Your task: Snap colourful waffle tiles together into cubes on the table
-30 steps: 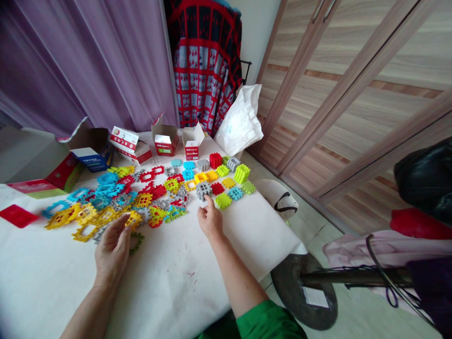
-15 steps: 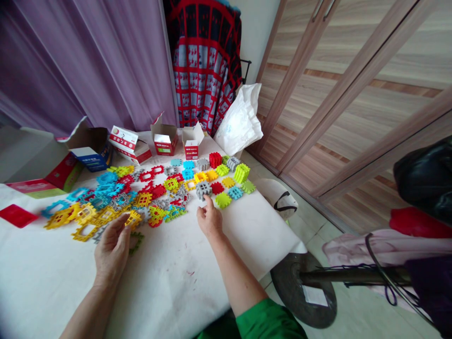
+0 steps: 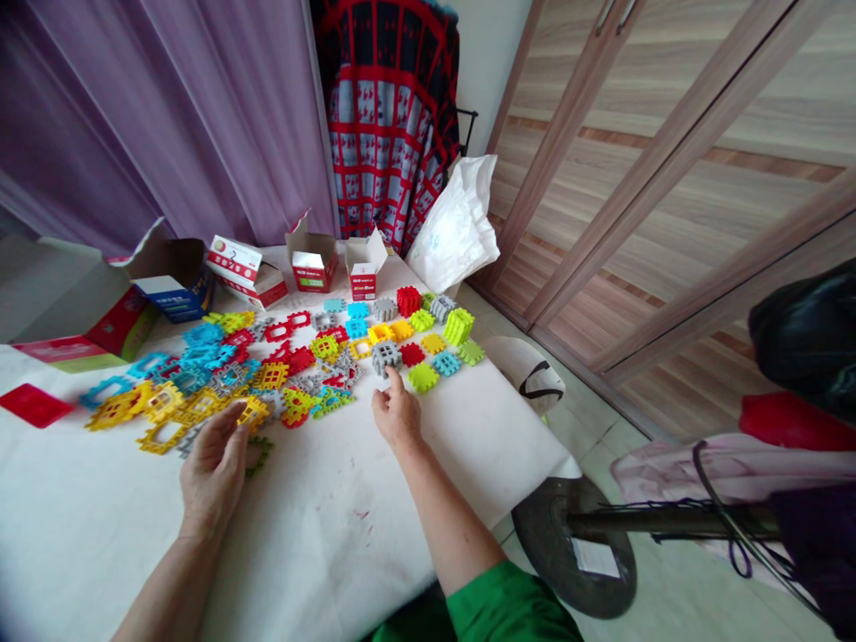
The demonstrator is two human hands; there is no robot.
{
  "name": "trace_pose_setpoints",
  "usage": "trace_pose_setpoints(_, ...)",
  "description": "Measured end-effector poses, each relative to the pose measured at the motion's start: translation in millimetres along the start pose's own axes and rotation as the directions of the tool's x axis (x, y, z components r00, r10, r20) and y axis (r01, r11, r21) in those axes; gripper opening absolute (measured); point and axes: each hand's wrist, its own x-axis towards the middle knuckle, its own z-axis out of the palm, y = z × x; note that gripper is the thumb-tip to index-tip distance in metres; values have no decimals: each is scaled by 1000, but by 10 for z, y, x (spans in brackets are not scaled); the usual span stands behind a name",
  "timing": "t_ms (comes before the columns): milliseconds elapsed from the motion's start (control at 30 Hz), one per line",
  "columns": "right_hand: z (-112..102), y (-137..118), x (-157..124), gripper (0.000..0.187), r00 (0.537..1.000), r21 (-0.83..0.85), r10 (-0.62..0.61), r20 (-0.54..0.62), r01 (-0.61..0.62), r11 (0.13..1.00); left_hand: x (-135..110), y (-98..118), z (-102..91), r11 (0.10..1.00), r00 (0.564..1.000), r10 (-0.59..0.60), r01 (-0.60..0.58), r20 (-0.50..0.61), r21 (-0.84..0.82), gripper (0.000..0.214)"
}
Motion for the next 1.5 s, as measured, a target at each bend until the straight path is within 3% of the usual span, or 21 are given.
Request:
trace_pose_setpoints(100, -26, 13, -17, 47, 1000, 4, -12, -12, 12, 1000, -3, -4, 1, 1000, 1000, -1, 1, -1, 1, 42)
trace_pose_setpoints(200, -218, -11, 99, 40, 998, -38, -48, -36, 46, 998, -2, -20, 6, 1000, 1000, 13, -13, -16, 10, 40)
trace_pose_setpoints(300, -572, -118, 420, 39, 972, -152, -235, 9, 233, 960, 7, -38, 11, 1000, 1000, 17, -17, -22, -2, 42)
trace_pose_setpoints(367, -803, -235, 692, 55, 867, -246, -456, 199, 495, 834, 15, -45, 12, 1000, 1000, 20, -20, -17, 7, 42)
trace_pose_setpoints(433, -954, -365, 933, 70, 718, -302, -520, 462, 679, 669, 19, -47, 10, 999, 1000, 24, -23, -16, 25, 42)
trace_pose_setpoints(467, -991, -427, 1025, 76, 650, -315, -500, 572, 737, 598, 20, -46, 8, 999, 1000, 22, -22, -18, 27, 41)
trace_pose_setpoints(533, -1000, -535, 1143, 83, 556, -333, -418, 718, 803, 495, 16, -45, 7, 1000, 1000, 14, -13, -19, 21, 41)
trace_pose_setpoints(633, -932, -637, 1189, 88, 493, -344, -325, 807, 840, 420, 8, -49, 7, 1000, 1000, 5, -5, -12, 10, 42)
trace_pose_setpoints(767, -856, -676, 1179, 90, 477, -350, -279, 833, 846, 401, 5, -60, 4, 1000, 1000, 14, -14, -6, 15, 42)
trace_pose_setpoints(1233, -790, -599, 1242, 93, 496, -383, -247, 832, 837, 392, 8, -30, 7, 1000, 1000, 5, -5, -11, 17, 44)
trace_pose_setpoints(1500, -767, -561, 1278, 92, 504, -364, -273, 819, 825, 431, 3, -15, 5, 1000, 1000, -14, 14, -2, -1, 43)
